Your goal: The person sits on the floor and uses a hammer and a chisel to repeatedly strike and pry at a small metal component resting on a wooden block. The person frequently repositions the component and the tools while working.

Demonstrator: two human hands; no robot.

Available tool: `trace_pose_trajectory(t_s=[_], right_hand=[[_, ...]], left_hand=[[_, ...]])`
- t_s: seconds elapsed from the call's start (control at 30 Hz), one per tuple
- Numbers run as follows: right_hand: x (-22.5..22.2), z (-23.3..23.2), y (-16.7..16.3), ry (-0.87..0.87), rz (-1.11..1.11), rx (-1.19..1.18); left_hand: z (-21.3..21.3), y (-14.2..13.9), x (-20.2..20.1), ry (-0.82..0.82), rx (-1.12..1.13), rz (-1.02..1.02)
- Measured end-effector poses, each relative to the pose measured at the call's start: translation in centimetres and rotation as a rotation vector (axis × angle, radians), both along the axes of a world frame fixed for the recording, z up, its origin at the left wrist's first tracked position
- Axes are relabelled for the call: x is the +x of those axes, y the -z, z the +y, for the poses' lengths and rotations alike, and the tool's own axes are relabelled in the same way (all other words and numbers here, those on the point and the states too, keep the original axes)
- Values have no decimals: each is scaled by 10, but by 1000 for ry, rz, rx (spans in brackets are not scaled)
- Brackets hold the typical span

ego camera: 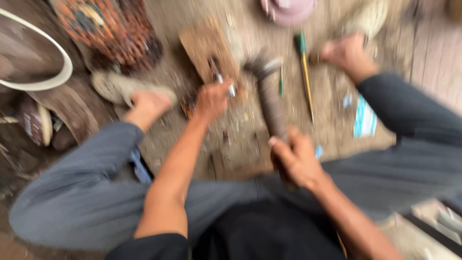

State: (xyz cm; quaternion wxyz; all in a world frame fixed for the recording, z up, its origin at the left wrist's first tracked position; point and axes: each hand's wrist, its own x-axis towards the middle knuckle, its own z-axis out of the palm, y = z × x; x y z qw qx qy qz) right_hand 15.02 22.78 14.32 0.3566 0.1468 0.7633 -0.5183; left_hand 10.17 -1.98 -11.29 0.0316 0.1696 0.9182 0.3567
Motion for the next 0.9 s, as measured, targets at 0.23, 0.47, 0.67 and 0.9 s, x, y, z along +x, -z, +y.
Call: trace_pose_trajectory(t_s=[0.23, 0.47, 0.67, 0.9], right_hand=[[17, -7, 11, -92, 59, 74], [25, -15, 15, -199, 93, 138], [19, -15, 9, -253, -75, 277], [20, -17, 13, -117, 7, 53]], left_hand=[[-7, -15, -10, 45, -76, 19], [-5, -19, -3, 17, -22, 83], [-3, -11, -1, 8, 28, 23], [-2, 0, 2, -9, -58, -315]])
